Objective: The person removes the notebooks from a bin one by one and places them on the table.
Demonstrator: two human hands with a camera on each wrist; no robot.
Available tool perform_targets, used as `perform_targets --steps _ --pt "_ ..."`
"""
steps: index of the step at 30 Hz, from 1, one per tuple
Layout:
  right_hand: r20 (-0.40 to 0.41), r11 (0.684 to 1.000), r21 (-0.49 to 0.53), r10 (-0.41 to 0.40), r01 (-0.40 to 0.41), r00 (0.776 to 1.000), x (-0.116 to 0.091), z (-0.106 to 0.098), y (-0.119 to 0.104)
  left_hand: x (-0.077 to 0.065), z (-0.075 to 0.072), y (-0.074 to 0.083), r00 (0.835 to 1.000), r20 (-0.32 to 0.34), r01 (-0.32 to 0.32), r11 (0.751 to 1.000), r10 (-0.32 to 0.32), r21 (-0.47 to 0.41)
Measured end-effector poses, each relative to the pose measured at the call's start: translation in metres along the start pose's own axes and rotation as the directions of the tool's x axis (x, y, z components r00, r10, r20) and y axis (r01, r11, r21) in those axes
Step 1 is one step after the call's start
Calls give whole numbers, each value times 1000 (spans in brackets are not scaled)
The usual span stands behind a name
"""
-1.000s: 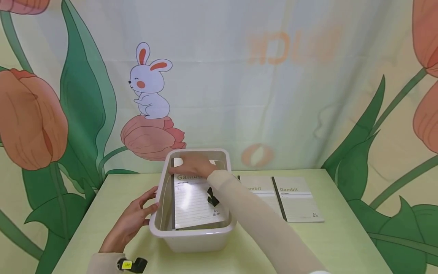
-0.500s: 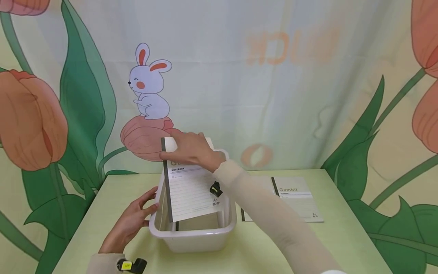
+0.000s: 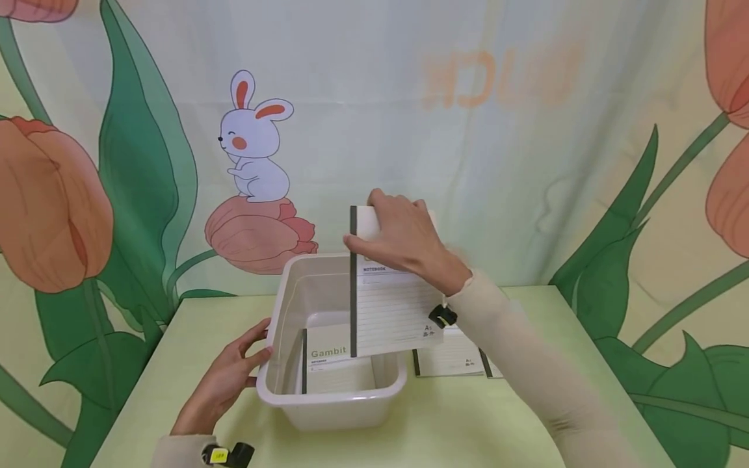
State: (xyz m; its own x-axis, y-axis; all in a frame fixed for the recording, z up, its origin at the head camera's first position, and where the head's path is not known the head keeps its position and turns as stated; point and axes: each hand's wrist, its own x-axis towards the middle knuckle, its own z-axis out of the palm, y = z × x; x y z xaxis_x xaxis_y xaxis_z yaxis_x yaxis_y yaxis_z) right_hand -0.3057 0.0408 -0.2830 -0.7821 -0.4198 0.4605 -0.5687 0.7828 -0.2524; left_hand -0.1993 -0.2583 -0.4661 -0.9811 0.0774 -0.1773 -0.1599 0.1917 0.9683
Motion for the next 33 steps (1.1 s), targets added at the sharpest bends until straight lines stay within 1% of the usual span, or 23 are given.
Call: perform_targets --steps 7,10,12,14,17,22,29,33 --pt "-24 994 -59 87 -88 996 -39 -5 62 0 1 0 1000 -8 6 1000 -6 -4" --pt "-17 989 -86 122 -123 992 -58 -1 85 0 2 1 1000 -2 12 1000 -12 -1" --pt "-1 986 -109 131 -130 991 -71 5 99 0 2 1 1000 -2 21 1000 -21 1" --pt "19 982 -135 135 -132 991 -84 15 111 0 2 1 1000 -1 24 1000 -24 1" --pt "55 977 -169 137 -126 989 -103 36 124 0 2 1 1000 -6 29 1000 -29 -1" --pt "122 968 -224 139 -110 983 -133 76 136 0 1 1 1000 -4 24 1000 -24 -1" --pt "238 957 -257 195 -132 952 -161 126 146 -1 1 1 1000 3 26 1000 -26 4" --pt "286 955 -261 214 -139 934 -172 148 151 0 1 1 999 4 40 999 -40 6"
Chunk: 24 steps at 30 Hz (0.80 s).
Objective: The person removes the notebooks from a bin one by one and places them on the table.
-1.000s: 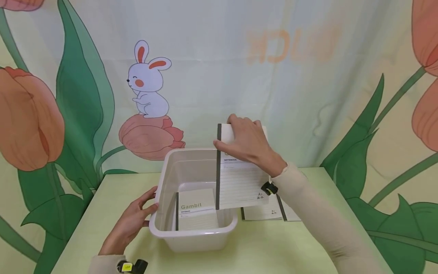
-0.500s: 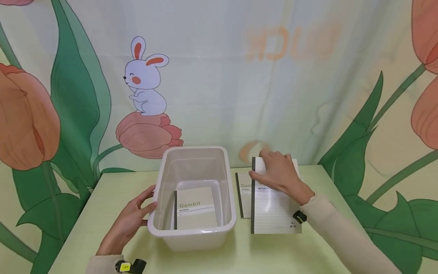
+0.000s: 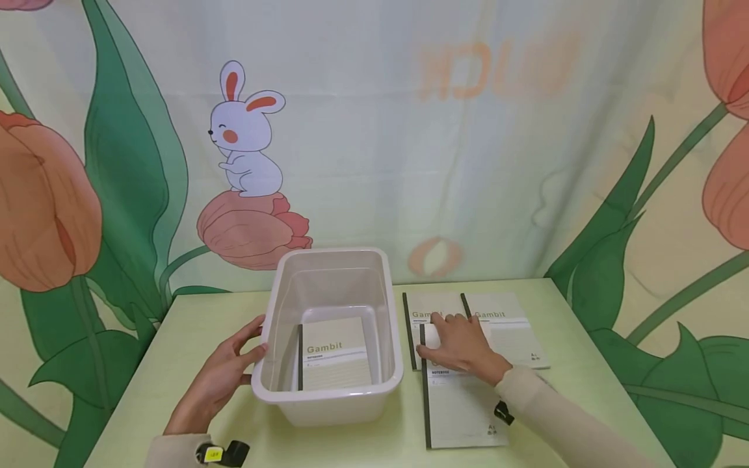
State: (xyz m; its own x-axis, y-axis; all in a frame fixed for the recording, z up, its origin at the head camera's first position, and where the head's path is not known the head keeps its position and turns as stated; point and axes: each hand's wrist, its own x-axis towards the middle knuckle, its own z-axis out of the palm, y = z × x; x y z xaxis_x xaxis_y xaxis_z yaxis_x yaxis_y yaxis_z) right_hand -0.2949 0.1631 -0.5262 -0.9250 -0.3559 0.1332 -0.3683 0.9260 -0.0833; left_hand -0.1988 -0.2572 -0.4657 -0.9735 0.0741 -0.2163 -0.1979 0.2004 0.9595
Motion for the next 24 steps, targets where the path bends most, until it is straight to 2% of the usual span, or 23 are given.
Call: perform_targets --steps 6,13,17,20,24 --pt "92 1000 31 -2 -1 996 0 24 1 0 -1 -1 1000 -1 5 1000 -5 -2" --pt "188 993 119 -21 -1 982 -5 39 1 0 0 0 1000 -2 2 1000 -2 3" --pt "242 995 97 -22 -2 970 -7 44 0 0 0 1 1000 0 -4 1000 4 6" --pt "251 998 58 -26 12 968 -10 45 -1 0 1 1 1000 2 4 1000 -4 3" --pt "222 999 35 -46 39 974 -12 45 -2 -1 1 1 1000 0 18 1000 -18 2"
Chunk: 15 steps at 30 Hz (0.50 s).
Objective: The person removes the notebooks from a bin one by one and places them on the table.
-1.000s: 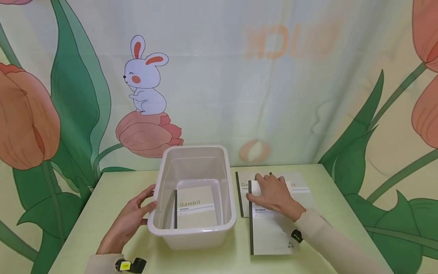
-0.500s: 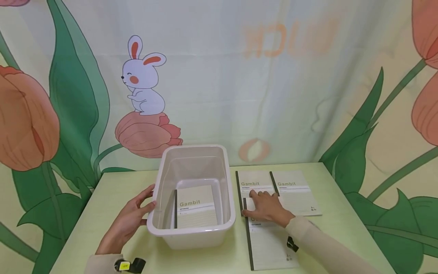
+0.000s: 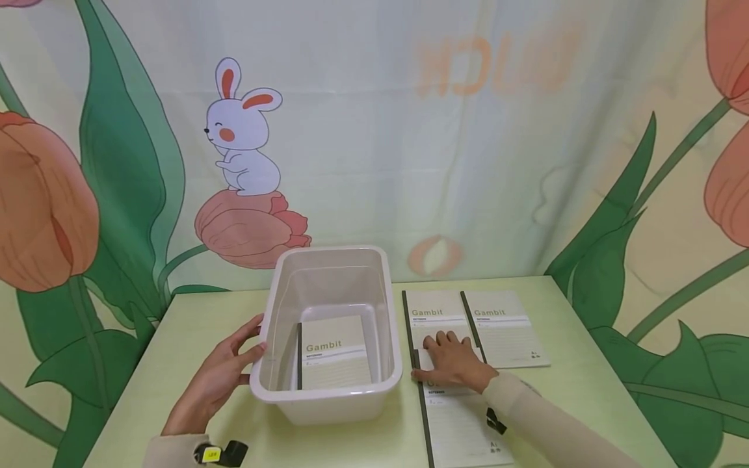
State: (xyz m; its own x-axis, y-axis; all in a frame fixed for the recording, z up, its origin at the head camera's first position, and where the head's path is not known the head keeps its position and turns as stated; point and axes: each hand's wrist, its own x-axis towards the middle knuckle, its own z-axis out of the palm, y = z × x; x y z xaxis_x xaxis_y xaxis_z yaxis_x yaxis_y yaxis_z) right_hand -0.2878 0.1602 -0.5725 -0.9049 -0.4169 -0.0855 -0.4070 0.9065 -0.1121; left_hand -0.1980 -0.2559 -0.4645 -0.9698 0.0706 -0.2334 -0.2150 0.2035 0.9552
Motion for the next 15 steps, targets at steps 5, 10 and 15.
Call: perform_targets --steps 5,10,15 --pt "-5 999 -31 -11 11 1000 1 0 4 -1 -1 -1 1000 2 -6 1000 6 1" --pt "-49 1000 -18 13 -14 999 6 -9 15 1 -1 -1 1000 6 -29 999 29 17" --pt "-100 999 -31 2 -6 995 3 -40 17 1 -1 0 999 7 -41 999 41 23"
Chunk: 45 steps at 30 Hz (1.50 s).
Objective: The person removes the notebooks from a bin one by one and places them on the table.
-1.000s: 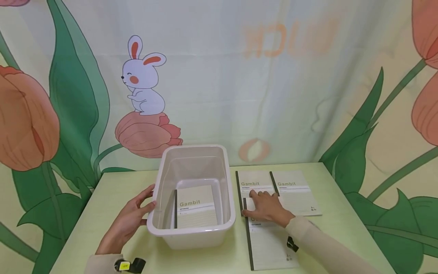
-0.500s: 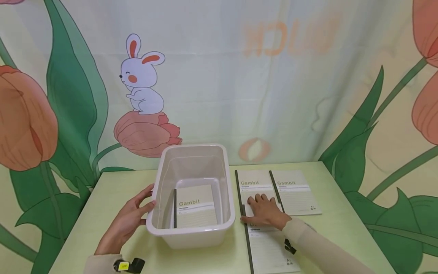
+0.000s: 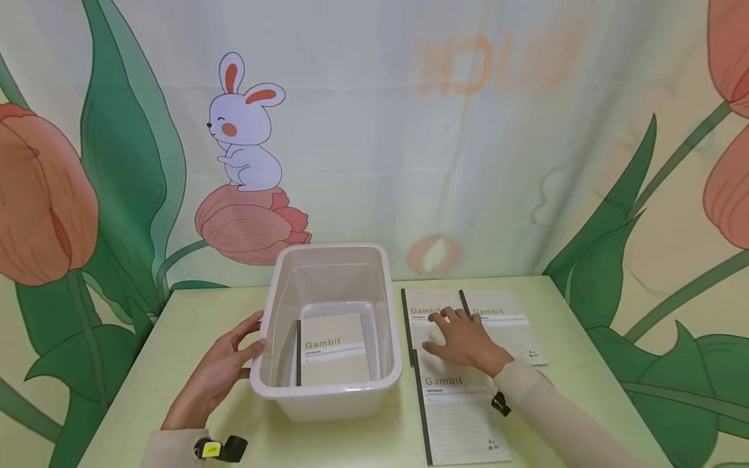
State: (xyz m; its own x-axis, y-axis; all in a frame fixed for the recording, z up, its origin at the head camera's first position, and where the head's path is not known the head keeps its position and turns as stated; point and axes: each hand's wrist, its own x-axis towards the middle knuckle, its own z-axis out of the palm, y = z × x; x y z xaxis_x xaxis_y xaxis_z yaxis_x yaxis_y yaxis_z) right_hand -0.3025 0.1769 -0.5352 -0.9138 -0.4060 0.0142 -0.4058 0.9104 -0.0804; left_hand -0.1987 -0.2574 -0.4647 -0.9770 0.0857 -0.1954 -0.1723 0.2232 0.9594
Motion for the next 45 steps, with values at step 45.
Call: perform_targets --steps 45 --pt "-127 957 -31 -290 289 949 72 -191 -135 -1 4 4 1000 -14 21 1000 -21 9"
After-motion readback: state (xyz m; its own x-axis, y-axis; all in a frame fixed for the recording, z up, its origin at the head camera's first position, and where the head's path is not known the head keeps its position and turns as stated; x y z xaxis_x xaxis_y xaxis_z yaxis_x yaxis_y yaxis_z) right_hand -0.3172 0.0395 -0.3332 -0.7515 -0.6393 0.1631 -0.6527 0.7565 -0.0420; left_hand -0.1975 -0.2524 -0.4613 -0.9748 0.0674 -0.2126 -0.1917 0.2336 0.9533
